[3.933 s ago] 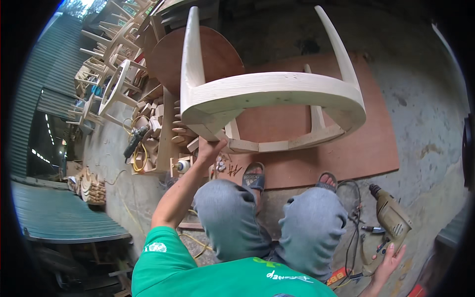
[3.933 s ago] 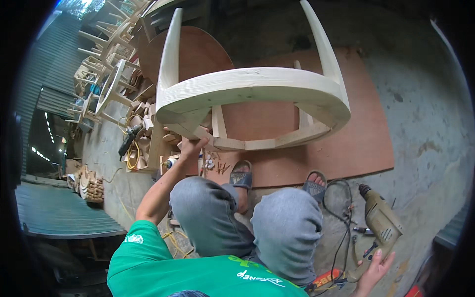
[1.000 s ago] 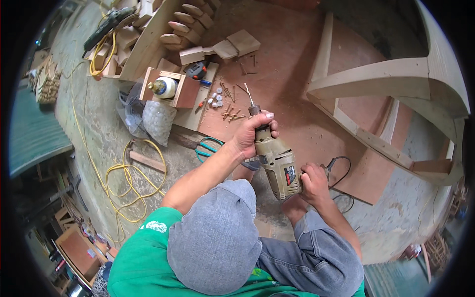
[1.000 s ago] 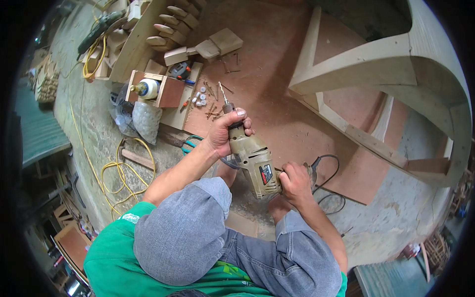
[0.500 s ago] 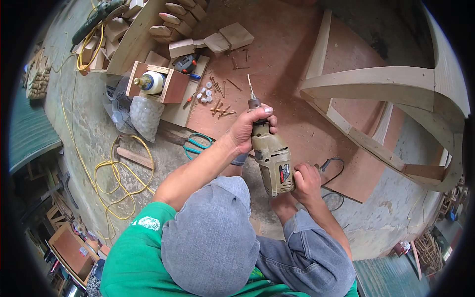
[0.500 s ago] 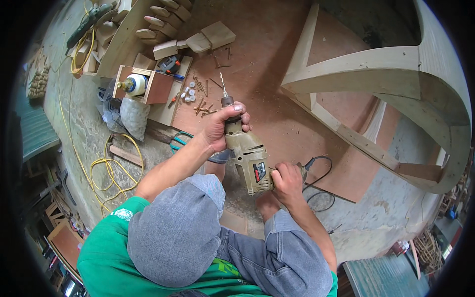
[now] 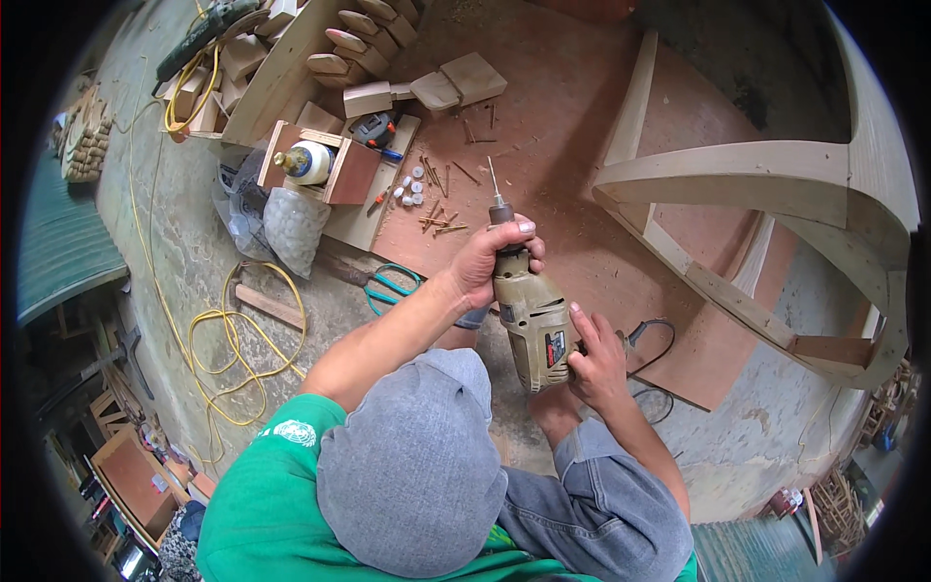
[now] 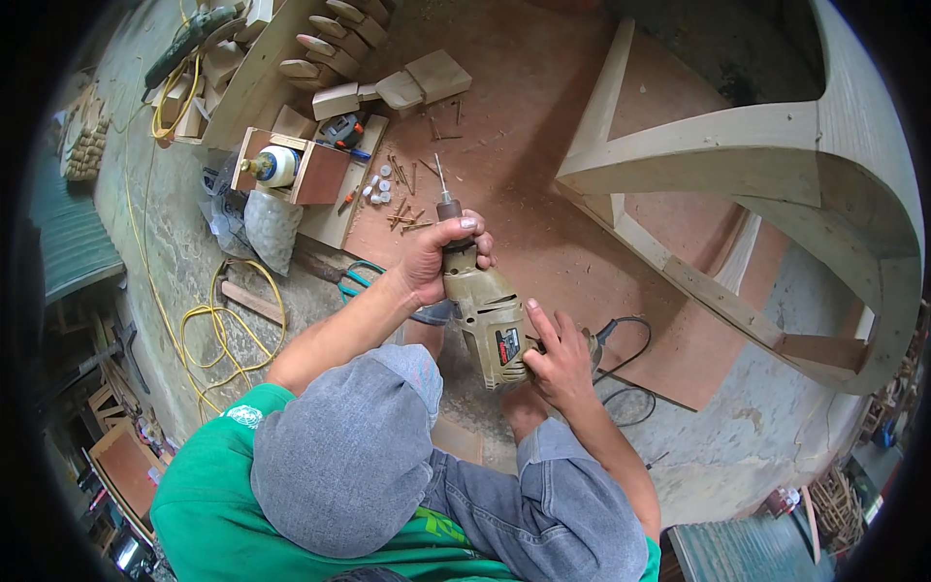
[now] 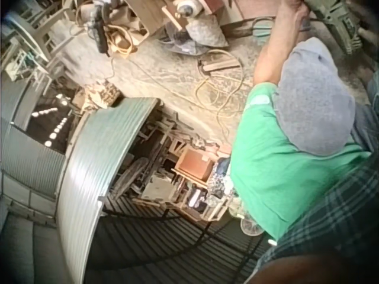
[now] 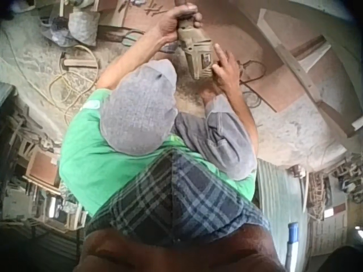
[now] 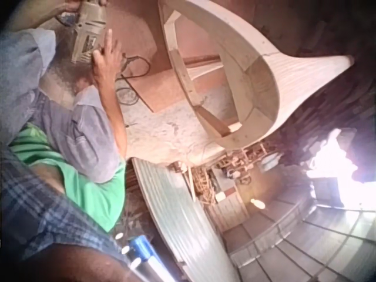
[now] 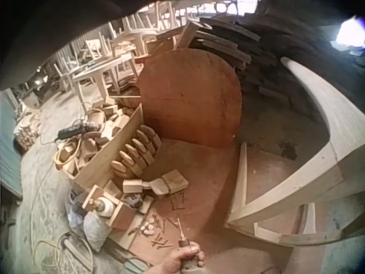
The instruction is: Drilling holes into a wooden chair frame using an electric drill in a workshop setting.
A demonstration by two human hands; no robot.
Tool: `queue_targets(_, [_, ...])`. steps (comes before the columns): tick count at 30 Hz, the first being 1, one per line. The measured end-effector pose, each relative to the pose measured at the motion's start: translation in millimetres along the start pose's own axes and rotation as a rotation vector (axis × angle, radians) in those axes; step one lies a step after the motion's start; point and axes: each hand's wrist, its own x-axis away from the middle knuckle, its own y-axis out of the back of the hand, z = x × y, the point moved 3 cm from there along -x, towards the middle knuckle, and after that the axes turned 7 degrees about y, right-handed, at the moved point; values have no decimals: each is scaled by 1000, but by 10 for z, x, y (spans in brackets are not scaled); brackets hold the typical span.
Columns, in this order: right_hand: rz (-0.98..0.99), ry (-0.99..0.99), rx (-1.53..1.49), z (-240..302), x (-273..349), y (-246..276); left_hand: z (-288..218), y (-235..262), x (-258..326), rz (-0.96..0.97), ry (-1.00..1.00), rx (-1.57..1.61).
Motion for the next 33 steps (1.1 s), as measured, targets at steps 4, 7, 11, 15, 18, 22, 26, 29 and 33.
queue_targets(4, [-10,30,53,-46,-21,-17,-11,-3,38,-58,-40,5])
queue_targets(7, [41,6,-63,-72,20,-147,-47,70,41,-125,-69,-27])
queue_targets(11, [73,86,-6,-48,-62,-183,-30,157,121,-204,-110,-16])
queue_targets(15, [93,138,55,-89,-204,-87,-155,-3,235,-362,-352,-127])
queue_targets(18, [93,179,151,-131,-239,-72,-198,212,138,-402,-364,50])
queue_targets(22, [163,229,145,-47,-249,-53,-118,451,152,-541,-281,87])
queue_targets(26, [159,255,195,27,-267,6,-116,492,196,-512,-376,62])
queue_targets(29, [189,251,135,83,-300,85,-142,537,202,-554,-383,51])
queue_targets(33, [253,195,-23,154,-316,241,-122,592,209,-552,-298,143])
